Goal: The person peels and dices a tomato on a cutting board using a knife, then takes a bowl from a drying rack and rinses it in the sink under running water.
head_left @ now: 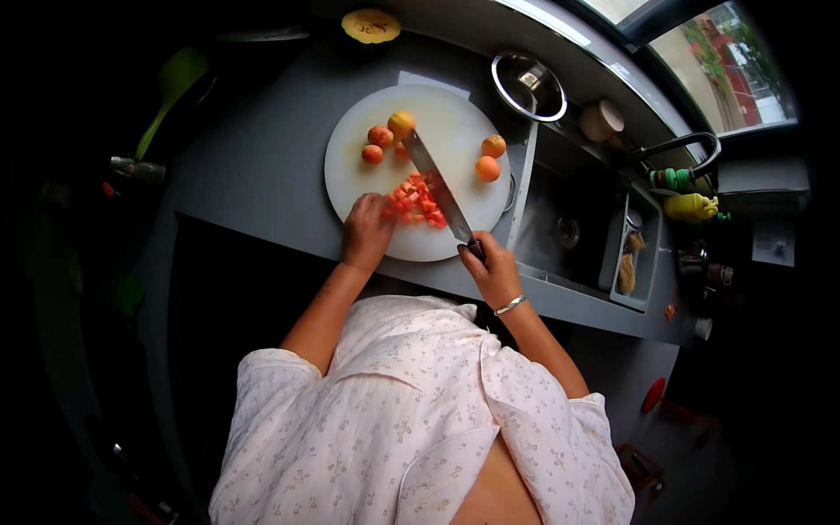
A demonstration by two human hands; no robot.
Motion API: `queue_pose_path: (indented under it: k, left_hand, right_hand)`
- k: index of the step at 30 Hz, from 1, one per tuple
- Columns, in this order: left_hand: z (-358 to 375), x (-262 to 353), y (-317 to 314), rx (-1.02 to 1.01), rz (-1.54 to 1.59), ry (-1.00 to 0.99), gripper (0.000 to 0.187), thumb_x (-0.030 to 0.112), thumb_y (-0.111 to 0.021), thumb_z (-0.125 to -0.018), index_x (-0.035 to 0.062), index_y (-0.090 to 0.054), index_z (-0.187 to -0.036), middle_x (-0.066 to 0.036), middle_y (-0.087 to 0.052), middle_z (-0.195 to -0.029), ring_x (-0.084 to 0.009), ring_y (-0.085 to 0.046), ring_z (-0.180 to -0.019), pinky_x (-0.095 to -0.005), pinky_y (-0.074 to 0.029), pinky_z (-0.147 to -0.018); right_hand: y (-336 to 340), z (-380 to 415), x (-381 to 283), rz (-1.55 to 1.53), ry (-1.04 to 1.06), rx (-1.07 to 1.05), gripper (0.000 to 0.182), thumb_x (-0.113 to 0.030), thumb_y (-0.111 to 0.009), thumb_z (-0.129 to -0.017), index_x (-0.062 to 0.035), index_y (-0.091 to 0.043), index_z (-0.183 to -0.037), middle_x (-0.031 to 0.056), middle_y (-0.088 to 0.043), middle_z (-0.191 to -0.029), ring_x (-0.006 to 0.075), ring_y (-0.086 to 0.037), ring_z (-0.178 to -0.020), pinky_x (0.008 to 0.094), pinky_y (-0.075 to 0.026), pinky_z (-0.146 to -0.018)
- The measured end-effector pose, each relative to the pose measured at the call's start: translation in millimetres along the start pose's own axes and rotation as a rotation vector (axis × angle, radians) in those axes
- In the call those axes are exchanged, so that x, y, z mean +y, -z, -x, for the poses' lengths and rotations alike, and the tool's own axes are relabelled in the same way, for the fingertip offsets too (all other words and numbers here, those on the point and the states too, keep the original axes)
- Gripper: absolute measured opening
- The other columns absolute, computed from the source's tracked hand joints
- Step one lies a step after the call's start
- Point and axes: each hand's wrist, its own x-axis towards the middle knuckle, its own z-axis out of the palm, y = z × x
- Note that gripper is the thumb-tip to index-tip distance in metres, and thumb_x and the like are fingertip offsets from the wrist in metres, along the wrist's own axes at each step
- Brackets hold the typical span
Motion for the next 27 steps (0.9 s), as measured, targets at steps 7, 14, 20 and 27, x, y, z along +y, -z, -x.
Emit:
queue_pose_path:
  k: [7,14,20,27]
  left_hand:
    - [-27,20,-28,-0.099,-0.32,-0.033,0.023,0.017,-0.076,-0.071,0.0108,-0.065,-0.09,-0.007,-0.056,-0.094,-0.0264,-0.056,-0.098,-0.0408,-0.042,-0.086]
    - [-31,11,-39,-0.077,-0.383,-0.078,0.024,0.014,-0.074,-0.07,0.012,-0.054,-0.083,-0.006,-0.055,-0.092,-0.0266,-0.055,-0.094,-0.0427,-0.04,-0.084]
    - [-37,21,-21,0.061,-0.171,-0.179,0.017,0.008,-0.072,-0.073,0.0107,-0.059,-0.084,-0.006,-0.06,-0.084,-0.0252,-0.059,-0.084,-0.0406,-0.045,-0.078]
    - [-20,-13,23,0.152,0.539,0.443,0.015,0.01,-0.076,-0.084,0.0006,-0.066,-0.09,-0.002,-0.07,-0.085,-0.0074,-0.062,-0.074,-0.0237,-0.051,-0.07]
  right_hand:
    - [4,5,-5,-0.024,-0.033,0.034,0.02,-0.015,-0.068,-0.089,-0.001,-0.06,-0.102,0.0136,-0.058,-0.063,0.0296,-0.056,-0.054,0.0362,-0.044,-0.054]
    - [3,7,-1,-0.043,-0.034,0.042,0.022,-0.014,-0.068,-0.088,-0.0001,-0.06,-0.102,0.0138,-0.058,-0.063,0.0299,-0.055,-0.053,0.0366,-0.044,-0.054]
    - [0,5,2,-0.058,-0.015,0.072,0.021,-0.015,-0.068,-0.088,-0.0007,-0.06,-0.101,0.0133,-0.057,-0.062,0.0294,-0.055,-0.053,0.0365,-0.044,-0.054]
    - [-10,3,-8,-0.092,-0.052,-0.075,0.021,-0.019,-0.067,-0.089,-0.0022,-0.062,-0.101,0.0121,-0.059,-0.062,0.0259,-0.055,-0.052,0.0353,-0.044,-0.054]
